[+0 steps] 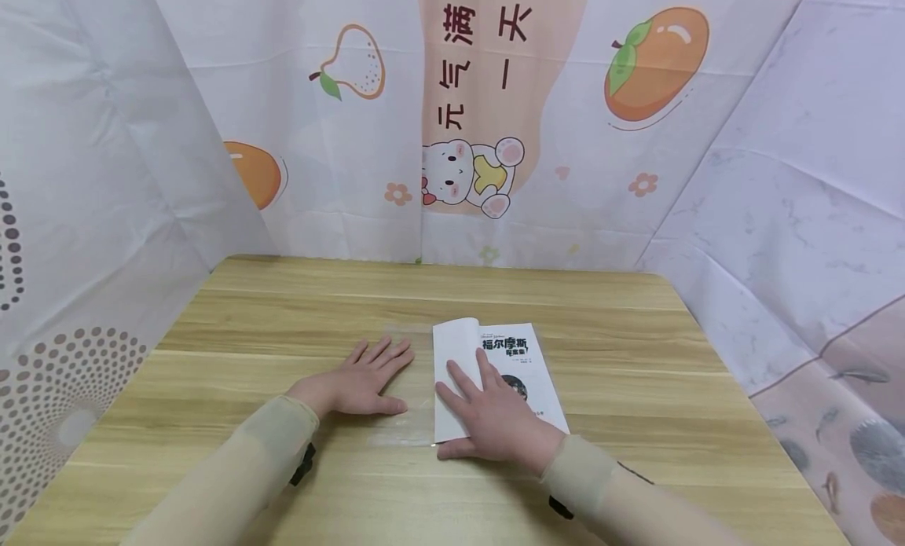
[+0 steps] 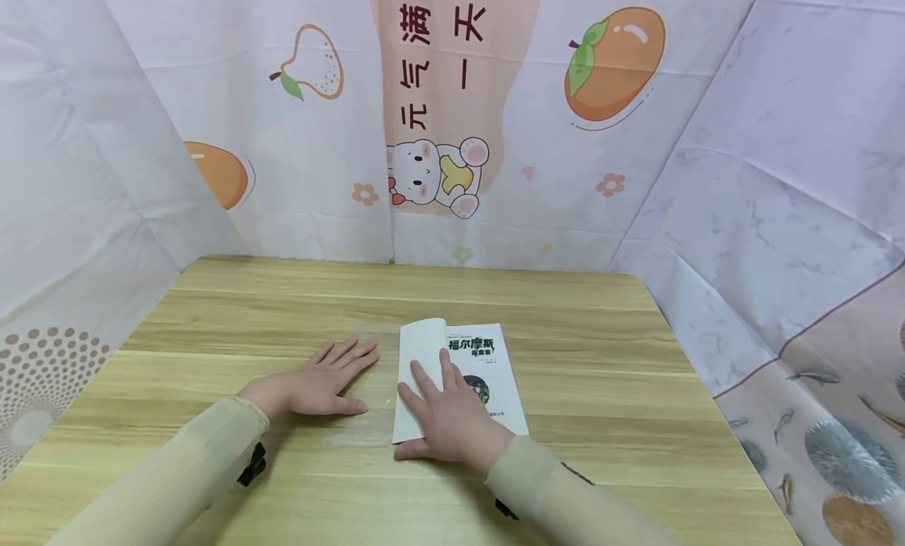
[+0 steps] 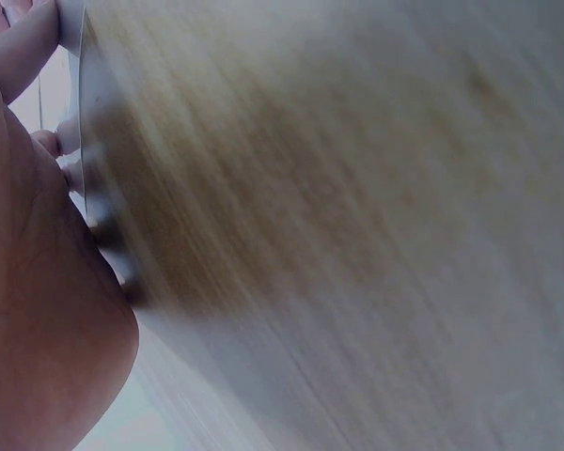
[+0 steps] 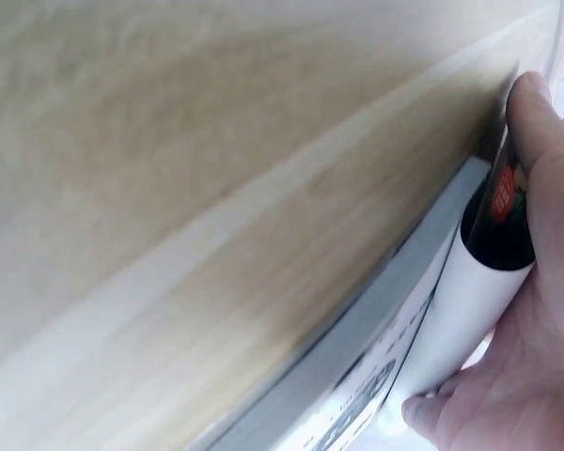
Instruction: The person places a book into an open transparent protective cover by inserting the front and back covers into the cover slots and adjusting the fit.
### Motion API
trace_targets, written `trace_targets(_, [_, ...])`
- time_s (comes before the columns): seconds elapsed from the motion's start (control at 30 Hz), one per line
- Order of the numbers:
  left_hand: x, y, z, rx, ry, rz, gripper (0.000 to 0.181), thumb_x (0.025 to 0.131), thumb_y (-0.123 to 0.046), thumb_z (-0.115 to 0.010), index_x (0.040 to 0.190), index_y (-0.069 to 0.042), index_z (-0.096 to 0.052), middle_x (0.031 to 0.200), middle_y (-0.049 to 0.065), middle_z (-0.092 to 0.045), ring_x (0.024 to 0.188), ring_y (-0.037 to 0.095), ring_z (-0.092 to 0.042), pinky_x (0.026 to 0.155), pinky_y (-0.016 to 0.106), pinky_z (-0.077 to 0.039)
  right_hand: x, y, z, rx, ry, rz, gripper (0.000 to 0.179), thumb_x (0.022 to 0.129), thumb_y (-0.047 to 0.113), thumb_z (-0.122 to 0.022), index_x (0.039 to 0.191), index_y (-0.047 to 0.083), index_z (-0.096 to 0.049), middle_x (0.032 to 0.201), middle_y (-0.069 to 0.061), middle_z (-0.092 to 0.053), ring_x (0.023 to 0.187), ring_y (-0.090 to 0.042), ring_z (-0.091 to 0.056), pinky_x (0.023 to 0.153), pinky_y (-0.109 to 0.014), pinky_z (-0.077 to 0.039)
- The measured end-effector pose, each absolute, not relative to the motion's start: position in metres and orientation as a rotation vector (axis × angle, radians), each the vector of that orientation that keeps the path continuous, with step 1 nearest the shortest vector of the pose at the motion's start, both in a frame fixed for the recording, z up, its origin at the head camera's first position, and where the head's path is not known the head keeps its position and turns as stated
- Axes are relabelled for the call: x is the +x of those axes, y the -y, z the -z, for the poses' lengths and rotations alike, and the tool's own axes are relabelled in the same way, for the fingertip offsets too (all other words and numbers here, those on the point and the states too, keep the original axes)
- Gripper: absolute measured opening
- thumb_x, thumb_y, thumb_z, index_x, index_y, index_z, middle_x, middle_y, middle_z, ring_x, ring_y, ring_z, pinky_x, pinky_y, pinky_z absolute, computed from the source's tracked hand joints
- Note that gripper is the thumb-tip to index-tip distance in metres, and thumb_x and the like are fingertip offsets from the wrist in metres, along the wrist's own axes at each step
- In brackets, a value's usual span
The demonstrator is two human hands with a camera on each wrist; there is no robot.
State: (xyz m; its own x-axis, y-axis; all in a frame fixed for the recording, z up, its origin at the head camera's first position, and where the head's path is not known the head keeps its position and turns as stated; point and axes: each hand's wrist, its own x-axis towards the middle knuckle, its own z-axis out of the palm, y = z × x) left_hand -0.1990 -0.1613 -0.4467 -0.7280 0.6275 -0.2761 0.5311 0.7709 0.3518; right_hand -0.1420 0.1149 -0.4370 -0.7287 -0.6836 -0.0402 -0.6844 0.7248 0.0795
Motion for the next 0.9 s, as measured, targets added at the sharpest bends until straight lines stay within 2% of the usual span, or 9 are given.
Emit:
trace_targets(0.23, [-0.1986,0.1610,0.4458,0.887,-2.582,-0.351,0.089,0.100,-0.061,-0.050,0.165,-0.012,-0.015,0.173,0.007,-0.004,0.158,0.038,0.003,0.122,0.064,0.000,-0.1402,-0.1105,0.4433,-1.122,-2.950,-0.177,0.092,0.088,0.081,-0.049,0.155,0.018,-0.046,0.164,-0.017,-0.033,0.143,-0.063,-0.024,0.111,-0.059,-0.041])
trace_targets(0.5, [-0.1983,0.1612,0.4450,0.883,-2.587,-0.361,0.088,0.100,-0.060,-0.051,0.165,-0.012,-0.015,0.173,0.006,-0.003,0.158,0.037,0.003,0.123,0.064,0.001,-0.1380,-0.1062,0.4441,-1.098,-2.995,-0.145,0.090,0.088,0.078,-0.054,0.154,0.017,-0.048,0.163,-0.018,-0.035,0.142,-0.064,-0.025,0.111,-0.058,-0.042])
trace_targets(0.7, [-0.1986,0.1608,0.4464,0.884,-2.591,-0.342,0.089,0.100,-0.061,-0.050,0.166,-0.015,-0.014,0.173,0.004,-0.002,0.158,0.035,0.004,0.123,0.062,0.001,-0.1391,-0.1075,0.4434,-1.058,-2.950,-0.103,0.093,0.088,0.080,-0.050,0.156,0.018,-0.044,0.166,-0.016,-0.030,0.145,-0.064,-0.019,0.114,-0.059,-0.038])
trace_targets(0.9, [-0.1994,0.1620,0.4490,0.889,-2.595,-0.345,0.089,0.100,-0.062,-0.050,0.166,-0.014,-0.014,0.173,0.004,-0.003,0.158,0.035,0.004,0.123,0.062,0.001,-0.1437,-0.1113,0.4390,-1.060,-2.867,-0.121,0.087,0.094,0.077,-0.044,0.159,0.020,-0.040,0.168,-0.014,-0.026,0.146,-0.063,-0.016,0.115,-0.059,-0.036])
